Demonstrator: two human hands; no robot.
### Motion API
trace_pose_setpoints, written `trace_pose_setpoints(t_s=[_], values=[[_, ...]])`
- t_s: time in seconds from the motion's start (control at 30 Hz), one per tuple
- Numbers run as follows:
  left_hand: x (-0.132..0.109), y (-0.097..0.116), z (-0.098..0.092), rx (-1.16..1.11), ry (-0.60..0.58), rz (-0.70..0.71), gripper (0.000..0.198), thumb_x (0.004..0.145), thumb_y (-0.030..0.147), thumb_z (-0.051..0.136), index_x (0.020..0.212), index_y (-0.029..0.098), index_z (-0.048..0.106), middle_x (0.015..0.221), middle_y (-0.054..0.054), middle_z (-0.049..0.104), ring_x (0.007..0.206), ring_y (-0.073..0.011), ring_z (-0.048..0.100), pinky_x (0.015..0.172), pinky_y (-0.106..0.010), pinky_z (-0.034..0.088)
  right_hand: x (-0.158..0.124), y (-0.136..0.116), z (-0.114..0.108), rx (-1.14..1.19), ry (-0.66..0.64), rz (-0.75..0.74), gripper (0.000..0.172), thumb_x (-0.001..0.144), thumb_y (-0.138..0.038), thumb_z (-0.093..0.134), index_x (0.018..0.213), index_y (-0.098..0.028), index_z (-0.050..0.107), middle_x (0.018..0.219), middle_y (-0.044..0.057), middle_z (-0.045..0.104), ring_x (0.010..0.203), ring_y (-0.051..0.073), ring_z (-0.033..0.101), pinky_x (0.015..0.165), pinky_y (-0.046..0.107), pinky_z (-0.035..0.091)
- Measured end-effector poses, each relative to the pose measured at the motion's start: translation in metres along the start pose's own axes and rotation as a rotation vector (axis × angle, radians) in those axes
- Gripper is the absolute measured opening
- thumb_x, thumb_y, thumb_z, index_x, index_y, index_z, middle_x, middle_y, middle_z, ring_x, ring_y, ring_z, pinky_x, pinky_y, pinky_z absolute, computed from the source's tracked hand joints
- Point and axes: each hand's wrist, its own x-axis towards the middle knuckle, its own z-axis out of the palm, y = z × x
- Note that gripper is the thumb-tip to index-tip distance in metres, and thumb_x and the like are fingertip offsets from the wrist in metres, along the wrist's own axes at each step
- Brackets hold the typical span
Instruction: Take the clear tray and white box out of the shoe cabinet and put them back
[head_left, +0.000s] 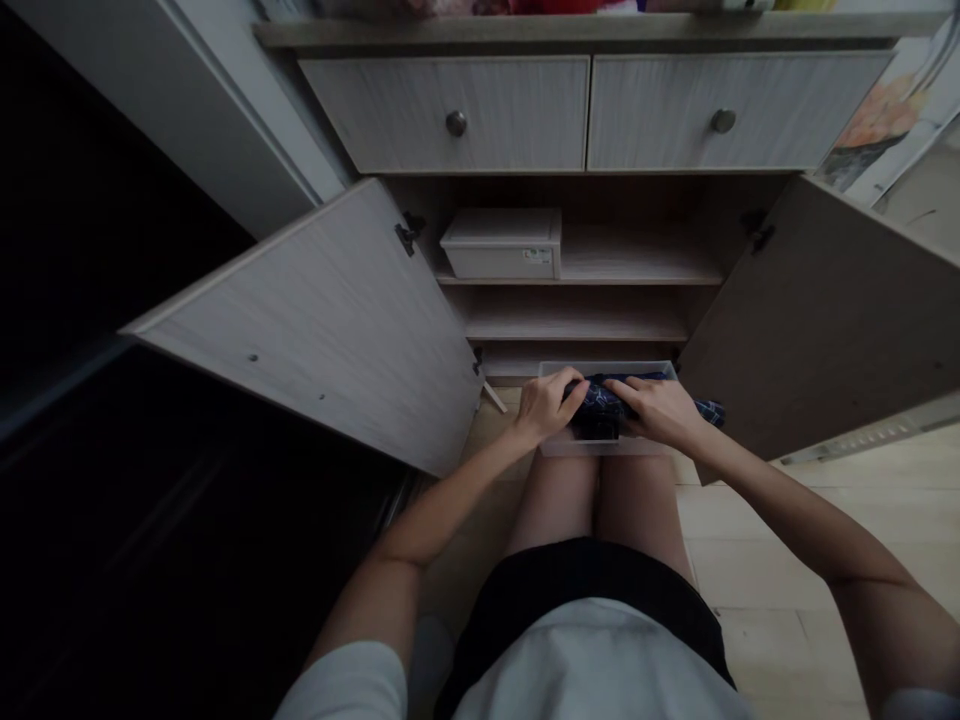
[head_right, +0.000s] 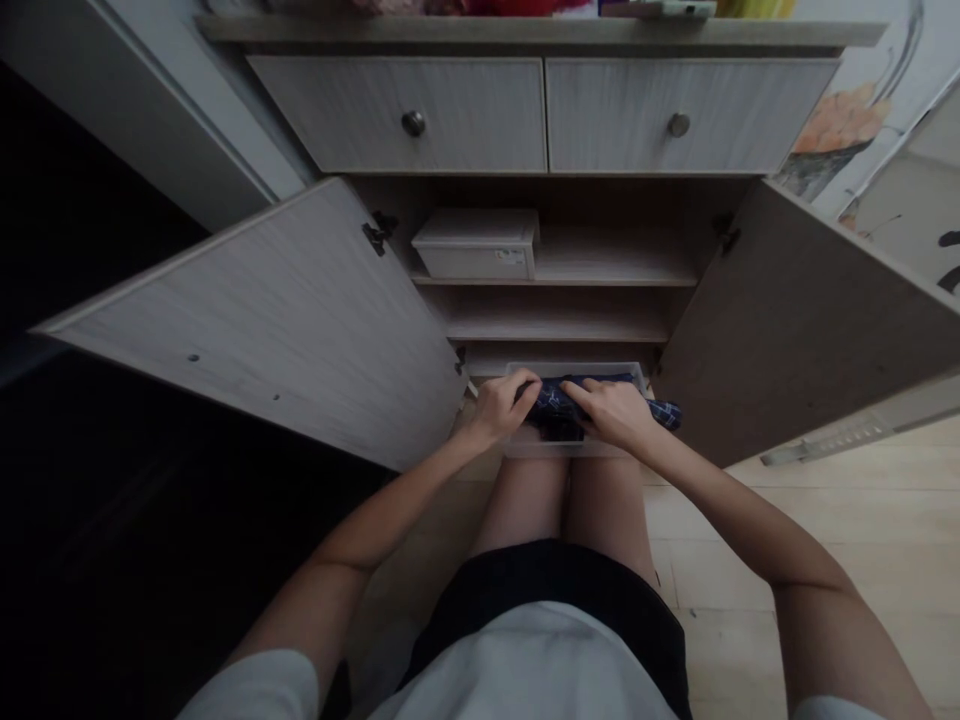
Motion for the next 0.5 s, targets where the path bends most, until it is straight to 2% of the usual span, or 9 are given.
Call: trace_pose_setpoints(t_s=[0.07,0.13,0.17,0.23,0.33,0.4,0.5], values=[[0.0,0.008,-0.001,0.0,-0.079,-0.217,0.058,0.097,0.056,0.025,0.08,0.019,0.066,0.071,-0.007,0.069,0.069,-0.0194,0.065,0.062,-0.028,0.043,0.001,-0.003,-0.003,-0.05,-0.002,0.014,0.05,0.092,-0.034,0.051,0.141,-0.024,0.046,0.11,0.012,0.068,0.085,0.023,0.067,0.064,0.027,0.039],[-0.003,0.011,0.002,0.061,-0.079,-0.301,0.06,0.099,0.052,0.022,0.076,0.019,0.066,0.067,-0.008,0.067,0.068,-0.0207,0.065,0.062,-0.029,0.042,0.002,-0.005,-0.004,-0.041,-0.019,0.003,0.049,0.091,-0.033,0.052,0.139,-0.024,0.047,0.109,0.011,0.068,0.084,0.023,0.067,0.064,0.027,0.039],[-0.006,0.01,0.003,0.095,-0.054,-0.284,0.059,0.099,0.048,0.02,0.076,0.019,0.066,0.067,-0.009,0.067,0.069,-0.0215,0.065,0.063,-0.03,0.043,0.002,-0.006,-0.003,-0.019,-0.031,-0.008,0.049,0.09,-0.033,0.053,0.139,-0.024,0.048,0.109,0.011,0.069,0.084,0.023,0.067,0.063,0.027,0.039],[-0.011,0.005,0.006,0.123,-0.022,-0.167,0.057,0.099,0.044,0.02,0.077,0.019,0.066,0.071,-0.012,0.068,0.069,-0.0223,0.065,0.067,-0.032,0.045,0.003,-0.005,-0.001,0.027,-0.048,-0.034,0.051,0.089,-0.034,0.055,0.138,-0.024,0.048,0.109,0.01,0.069,0.084,0.023,0.068,0.063,0.027,0.04],[-0.016,-0.002,0.003,0.107,-0.044,-0.016,0.053,0.098,0.047,0.025,0.08,0.019,0.067,0.075,-0.012,0.068,0.074,-0.0224,0.066,0.073,-0.033,0.047,0.003,-0.003,0.005,0.047,-0.023,-0.07,0.051,0.089,-0.033,0.056,0.139,-0.023,0.049,0.109,0.01,0.069,0.089,0.023,0.067,0.065,0.027,0.041],[-0.017,-0.003,-0.003,0.082,-0.092,-0.015,0.048,0.097,0.05,0.031,0.091,0.019,0.068,0.082,-0.011,0.07,0.081,-0.0232,0.066,0.077,-0.034,0.048,0.004,-0.001,0.007,0.036,0.013,-0.091,0.05,0.089,-0.033,0.056,0.138,-0.022,0.05,0.108,0.011,0.068,0.093,0.024,0.066,0.068,0.028,0.043],[-0.017,-0.003,-0.012,-0.013,-0.231,-0.03,0.043,0.093,0.054,0.045,0.112,0.021,0.064,0.1,-0.01,0.072,0.093,-0.0248,0.067,0.081,-0.036,0.05,0.006,0.0,0.011,0.05,0.033,-0.104,0.05,0.089,-0.033,0.059,0.137,-0.021,0.052,0.109,0.011,0.067,0.097,0.025,0.065,0.074,0.029,0.044]])
